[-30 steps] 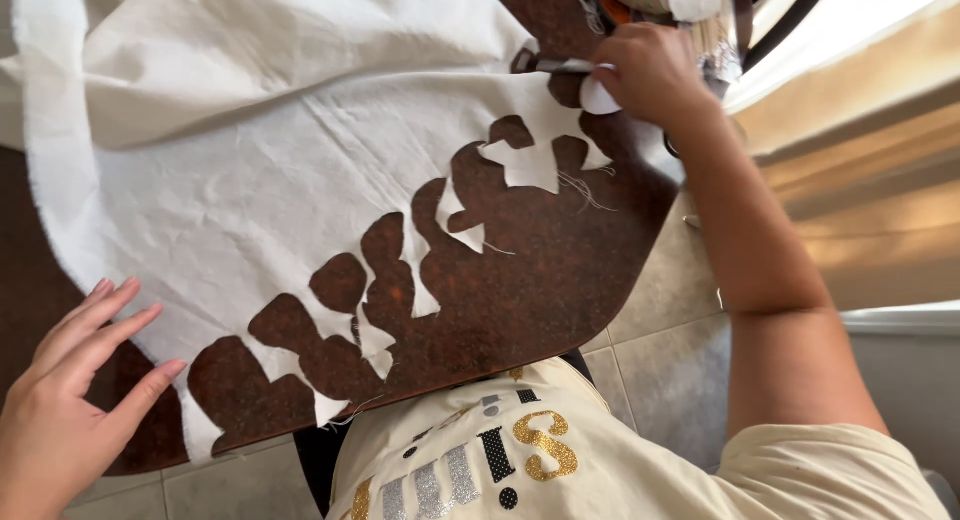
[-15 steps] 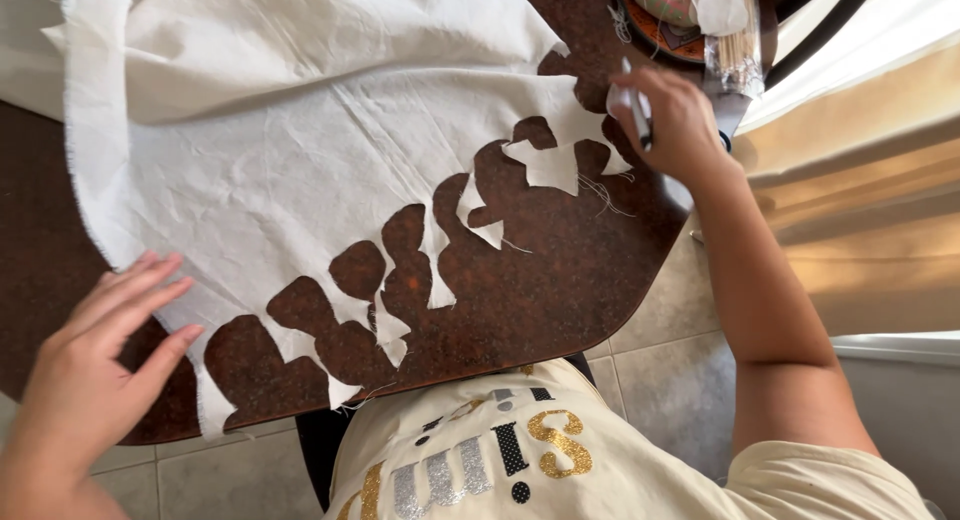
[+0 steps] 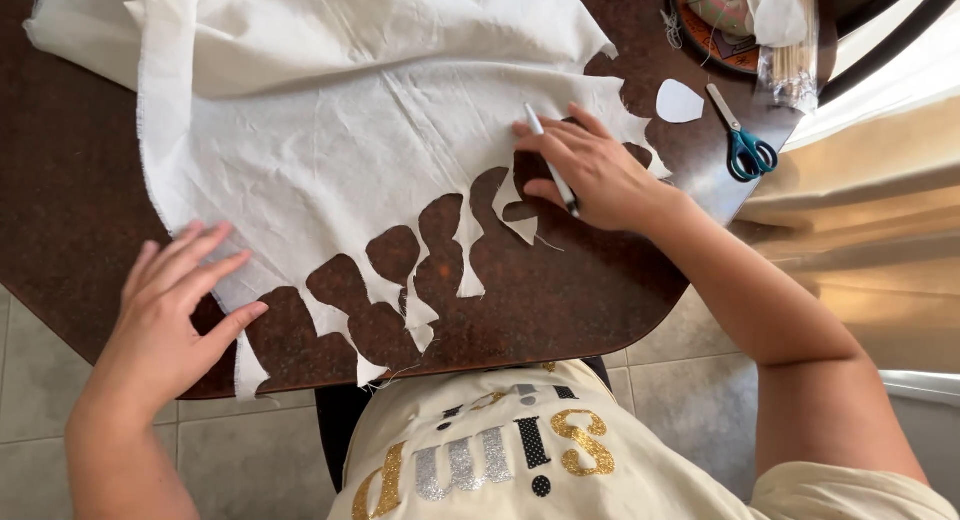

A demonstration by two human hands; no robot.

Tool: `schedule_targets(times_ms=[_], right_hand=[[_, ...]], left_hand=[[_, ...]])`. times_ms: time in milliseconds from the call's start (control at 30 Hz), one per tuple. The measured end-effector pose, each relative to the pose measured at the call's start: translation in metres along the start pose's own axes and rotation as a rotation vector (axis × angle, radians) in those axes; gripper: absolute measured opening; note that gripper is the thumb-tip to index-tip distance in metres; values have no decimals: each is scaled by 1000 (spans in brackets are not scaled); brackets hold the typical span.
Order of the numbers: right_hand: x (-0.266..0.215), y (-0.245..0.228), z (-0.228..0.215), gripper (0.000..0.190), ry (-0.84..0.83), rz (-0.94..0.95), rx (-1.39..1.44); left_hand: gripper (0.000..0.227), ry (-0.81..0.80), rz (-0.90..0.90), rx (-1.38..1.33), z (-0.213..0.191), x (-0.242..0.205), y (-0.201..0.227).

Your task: Cutting fabric shapes with scissors and tracing a paper template with a marker on a workshop table.

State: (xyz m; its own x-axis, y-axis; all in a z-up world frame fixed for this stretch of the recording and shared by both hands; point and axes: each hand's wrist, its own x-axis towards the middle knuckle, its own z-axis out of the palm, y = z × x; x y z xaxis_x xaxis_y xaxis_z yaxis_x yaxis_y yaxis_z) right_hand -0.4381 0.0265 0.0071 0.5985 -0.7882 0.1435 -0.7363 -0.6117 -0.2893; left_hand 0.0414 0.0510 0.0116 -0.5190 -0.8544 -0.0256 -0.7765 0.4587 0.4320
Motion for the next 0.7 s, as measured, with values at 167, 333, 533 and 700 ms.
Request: schedule_targets(times_ms=[167, 333, 533, 700], right_hand=[[1, 11, -16, 43, -70, 226, -3], [-55, 90, -39, 33, 215, 443, -2], [-98, 174, -51, 57, 30, 584, -126], [-94, 224, -49, 71, -108, 595, -252]], left_hand=[[68, 49, 23, 47, 17, -5, 14], [65, 95, 108, 91, 24, -4, 35], [42, 246, 60, 62, 21, -19, 22], [43, 267, 53, 41, 27, -34, 32]])
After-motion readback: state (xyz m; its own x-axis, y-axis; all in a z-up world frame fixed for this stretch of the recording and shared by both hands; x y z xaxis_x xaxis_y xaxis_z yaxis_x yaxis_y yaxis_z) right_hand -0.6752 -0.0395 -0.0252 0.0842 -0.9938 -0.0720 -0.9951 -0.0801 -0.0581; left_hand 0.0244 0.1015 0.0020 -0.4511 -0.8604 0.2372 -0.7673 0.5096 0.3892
